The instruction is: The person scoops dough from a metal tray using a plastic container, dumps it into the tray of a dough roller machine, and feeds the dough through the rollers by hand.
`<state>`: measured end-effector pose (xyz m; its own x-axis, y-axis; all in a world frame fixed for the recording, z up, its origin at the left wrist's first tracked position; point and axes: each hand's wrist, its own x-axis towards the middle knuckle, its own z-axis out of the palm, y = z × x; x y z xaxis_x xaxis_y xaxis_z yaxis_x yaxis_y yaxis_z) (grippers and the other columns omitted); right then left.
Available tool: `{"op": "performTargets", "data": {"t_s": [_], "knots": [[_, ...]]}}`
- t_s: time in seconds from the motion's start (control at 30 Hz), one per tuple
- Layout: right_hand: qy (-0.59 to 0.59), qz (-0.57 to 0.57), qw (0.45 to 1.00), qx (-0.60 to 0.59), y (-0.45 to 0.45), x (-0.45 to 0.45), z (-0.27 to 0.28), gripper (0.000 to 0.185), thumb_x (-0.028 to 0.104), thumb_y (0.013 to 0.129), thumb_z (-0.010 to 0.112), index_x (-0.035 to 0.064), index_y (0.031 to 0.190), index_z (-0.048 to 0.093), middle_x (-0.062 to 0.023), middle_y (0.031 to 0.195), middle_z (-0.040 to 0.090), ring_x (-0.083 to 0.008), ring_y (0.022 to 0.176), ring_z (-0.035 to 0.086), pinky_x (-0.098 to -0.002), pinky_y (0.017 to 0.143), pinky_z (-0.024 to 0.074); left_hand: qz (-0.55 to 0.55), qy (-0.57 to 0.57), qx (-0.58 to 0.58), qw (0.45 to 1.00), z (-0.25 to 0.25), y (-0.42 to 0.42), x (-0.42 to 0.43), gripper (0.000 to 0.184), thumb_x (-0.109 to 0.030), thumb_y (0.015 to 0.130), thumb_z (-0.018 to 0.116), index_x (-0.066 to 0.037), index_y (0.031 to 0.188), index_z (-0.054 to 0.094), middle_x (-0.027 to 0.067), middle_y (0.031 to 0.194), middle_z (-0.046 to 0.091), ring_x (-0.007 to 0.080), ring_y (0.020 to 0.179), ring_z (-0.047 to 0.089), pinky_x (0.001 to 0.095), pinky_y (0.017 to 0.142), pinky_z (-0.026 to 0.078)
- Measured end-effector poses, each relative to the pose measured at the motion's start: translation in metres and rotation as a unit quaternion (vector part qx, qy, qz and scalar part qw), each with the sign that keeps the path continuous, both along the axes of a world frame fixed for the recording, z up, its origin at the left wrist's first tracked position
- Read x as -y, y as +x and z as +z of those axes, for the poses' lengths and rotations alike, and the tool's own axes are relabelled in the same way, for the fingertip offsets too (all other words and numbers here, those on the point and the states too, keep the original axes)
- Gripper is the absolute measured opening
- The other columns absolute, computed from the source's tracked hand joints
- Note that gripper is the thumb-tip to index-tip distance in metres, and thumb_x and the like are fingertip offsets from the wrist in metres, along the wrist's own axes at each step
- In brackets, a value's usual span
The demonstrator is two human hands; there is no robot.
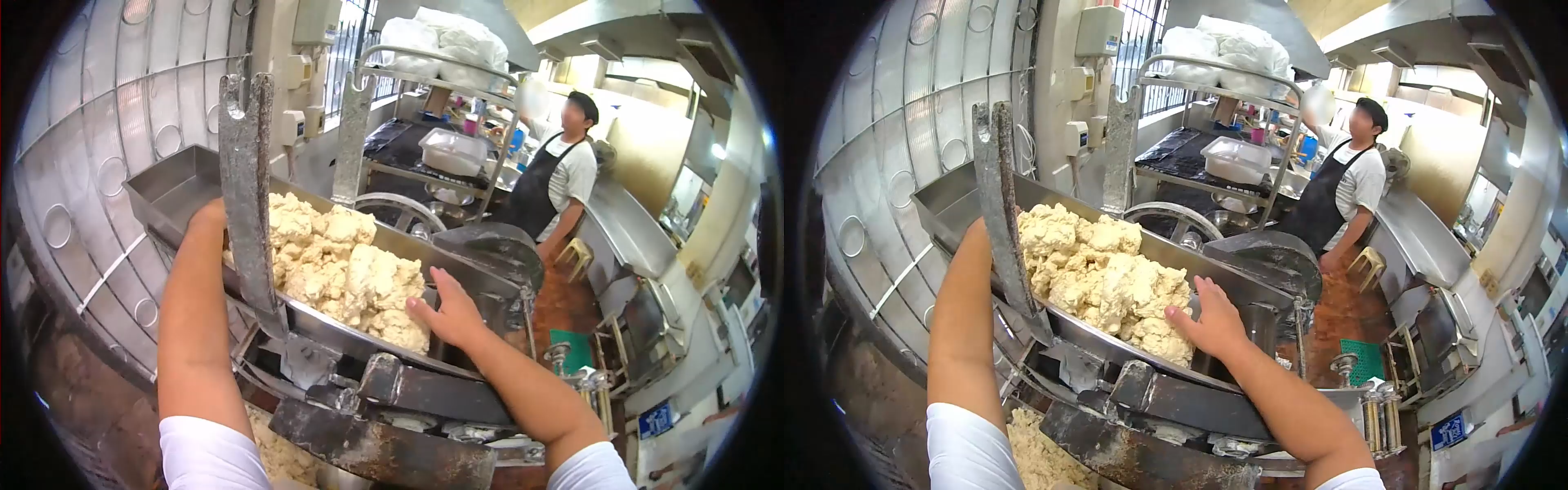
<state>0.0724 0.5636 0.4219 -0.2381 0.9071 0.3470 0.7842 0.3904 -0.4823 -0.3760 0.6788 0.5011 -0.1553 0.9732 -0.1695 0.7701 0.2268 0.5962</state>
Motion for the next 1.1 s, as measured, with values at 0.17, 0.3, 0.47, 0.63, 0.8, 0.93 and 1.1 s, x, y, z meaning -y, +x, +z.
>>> {"op": "performTargets", "data": {"t_s": [0.17,0.3,0.47,0.63,0.8,0.93,1.1], "knots": [[-0.093,0.176,0.980,0.014,-0.003,0.039,0.056,0.076,0.050,0.088,0.057,-0.0058,0.136,0.039,-0.0294,0.141,0.037,-0.0383,0.134,0.035,-0.0419,0.111,0.0283,0.047,-0.009,-0.078,0.996,-0.005,-0.014,-0.004,0.040,-0.034,0.092,0.048,-0.002,0.104,0.067,0.0156,0.096,0.067,0.0293,0.086,0.063,0.0450,0.073,0.049],[-0.209,0.249,0.946,-0.021,0.020,0.033,0.087,0.070,0.049,0.093,0.050,-0.0036,0.138,0.039,-0.0238,0.146,0.035,-0.0324,0.138,0.030,-0.0389,0.113,0.0229,0.067,-0.026,-0.125,0.990,-0.008,-0.018,-0.009,0.040,-0.034,0.092,0.048,-0.001,0.104,0.068,0.0164,0.097,0.067,0.0310,0.089,0.064,0.0469,0.075,0.050],[-0.144,0.208,0.967,-0.025,0.018,0.046,0.098,0.059,0.044,0.096,0.044,-0.0014,0.134,0.046,-0.0254,0.143,0.038,-0.0351,0.136,0.033,-0.0378,0.111,0.0262,0.137,-0.073,-0.011,0.988,0.002,-0.006,0.000,0.042,-0.034,0.093,0.045,0.001,0.101,0.068,0.0172,0.098,0.067,0.0328,0.091,0.064,0.0493,0.076,0.049],[0.028,0.066,0.997,0.021,0.049,0.056,0.019,0.053,0.040,0.088,0.059,-0.0008,0.122,0.056,-0.0261,0.131,0.050,-0.0398,0.128,0.043,-0.0422,0.110,0.0295,0.111,-0.041,-0.084,0.989,-0.001,-0.016,-0.001,0.042,-0.034,0.092,0.046,0.001,0.100,0.067,0.0168,0.098,0.067,0.0320,0.091,0.064,0.0485,0.077,0.048],[0.150,0.098,0.981,0.073,0.028,0.059,0.027,0.040,0.038,0.083,0.064,0.0061,0.107,0.065,-0.0190,0.123,0.059,-0.0366,0.116,0.053,-0.0454,0.097,0.0391,0.118,-0.019,-0.081,0.990,-0.002,-0.020,-0.008,0.042,-0.034,0.092,0.046,0.000,0.101,0.067,0.0157,0.099,0.067,0.0304,0.091,0.064,0.0461,0.078,0.048],[0.114,0.079,0.989,0.055,0.040,0.055,0.018,0.039,0.039,0.084,0.063,0.0053,0.104,0.065,-0.0194,0.121,0.059,-0.0376,0.115,0.053,-0.0448,0.097,0.0404,0.127,0.002,-0.069,0.990,-0.005,-0.026,-0.010,0.041,-0.035,0.091,0.047,0.000,0.102,0.067,0.0148,0.099,0.068,0.0292,0.091,0.064,0.0442,0.078,0.048],[-0.004,0.098,0.993,-0.063,0.039,0.058,0.027,0.053,0.040,0.083,0.064,0.0024,0.121,0.057,-0.0215,0.124,0.057,-0.0383,0.116,0.054,-0.0437,0.098,0.0415,0.137,0.045,-0.053,0.988,-0.002,-0.033,-0.013,0.041,-0.035,0.091,0.047,-0.001,0.102,0.067,0.0137,0.100,0.068,0.0276,0.091,0.064,0.0418,0.079,0.047]]}}
